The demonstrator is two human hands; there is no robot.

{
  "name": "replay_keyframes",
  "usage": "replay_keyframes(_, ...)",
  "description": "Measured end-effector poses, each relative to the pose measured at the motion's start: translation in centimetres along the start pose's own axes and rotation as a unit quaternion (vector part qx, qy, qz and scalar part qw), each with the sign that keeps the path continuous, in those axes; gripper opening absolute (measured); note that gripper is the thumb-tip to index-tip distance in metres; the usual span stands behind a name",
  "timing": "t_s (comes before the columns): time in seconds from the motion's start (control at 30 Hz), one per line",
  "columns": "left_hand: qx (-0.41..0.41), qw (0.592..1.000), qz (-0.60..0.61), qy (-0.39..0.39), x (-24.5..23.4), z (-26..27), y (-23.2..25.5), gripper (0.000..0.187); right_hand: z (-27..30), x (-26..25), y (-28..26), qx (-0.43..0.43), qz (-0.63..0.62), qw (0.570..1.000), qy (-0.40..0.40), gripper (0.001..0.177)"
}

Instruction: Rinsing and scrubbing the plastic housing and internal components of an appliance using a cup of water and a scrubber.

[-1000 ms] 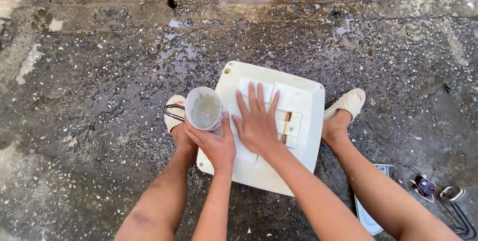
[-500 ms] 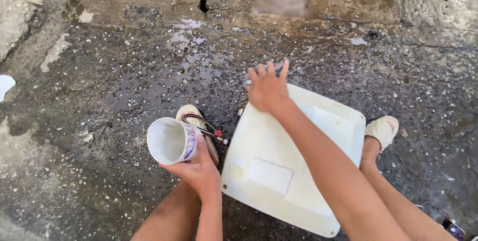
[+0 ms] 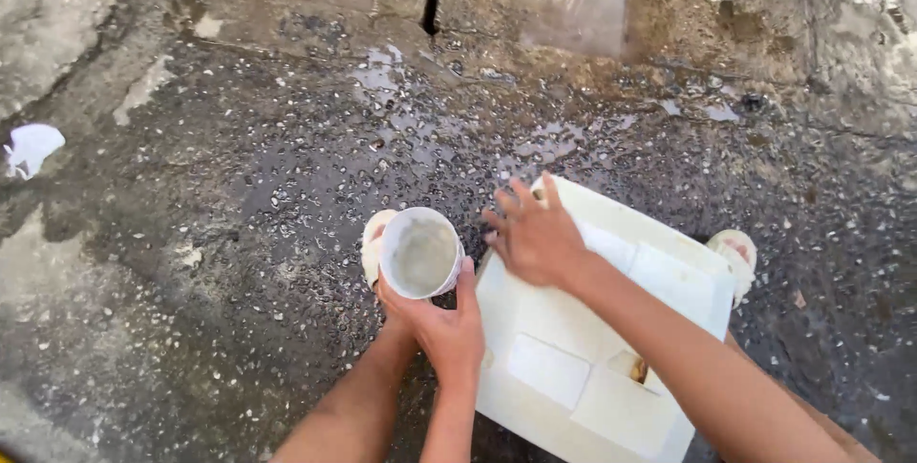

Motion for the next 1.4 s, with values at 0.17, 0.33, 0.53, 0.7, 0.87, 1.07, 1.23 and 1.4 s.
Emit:
replay_keyframes(0.17,0.047,0.999,-0.018,-0.009,-0.7,0.0,0.9,0.094,-1.6,-1.7,1.1,0.152,-0.066,0.982,-0.094,0.063)
replay_keyframes(0.33,0.099,0.995,0.021,0.023,-3.7,-1.4,2.8,0.095,8.1,2.3,-12.4,-0.137,0.019,0.989,-0.050,0.056)
replay_keyframes(0.53,0.183,0.982,0.025,0.030,-7.0,-1.8,4.1,0.095,-1.0,5.8,0.2,0.023,-0.096,0.992,0.077,0.068)
replay_keyframes(0.7,0.165,0.984,0.061,-0.008,-9.1,-0.7,6.5,0.088,3.9,2.5,-3.4,0.077,-0.021,0.993,0.082,0.060)
replay_keyframes(0.87,0.162,0.984,0.076,-0.016,-9.2,-0.1,6.8,0.090,11.5,8.6,-14.5,-0.089,0.009,0.980,0.179,0.055)
replay_keyframes(1.07,0.171,0.983,0.045,-0.040,-8.8,1.8,8.1,0.094,17.9,9.9,-11.9,-0.194,0.012,0.933,0.303,0.051)
replay_keyframes(1.23,0.129,0.986,0.030,-0.105,-8.4,3.2,8.7,0.093,14.3,6.0,-14.6,-0.087,0.059,0.983,0.151,0.057)
replay_keyframes(1.4,0.119,0.979,0.032,-0.160,-8.1,1.3,11.1,0.093,12.9,2.9,-16.1,-0.055,0.107,0.988,0.097,0.063)
Point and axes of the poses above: each hand's wrist, its own z-axis away from the middle knuckle, its own x-axis out of the palm, y = z × x, the point moved 4 cm from there along -z, towards the middle knuckle, and after that the axes turned 2 degrees about z, right-handed, at the moved point
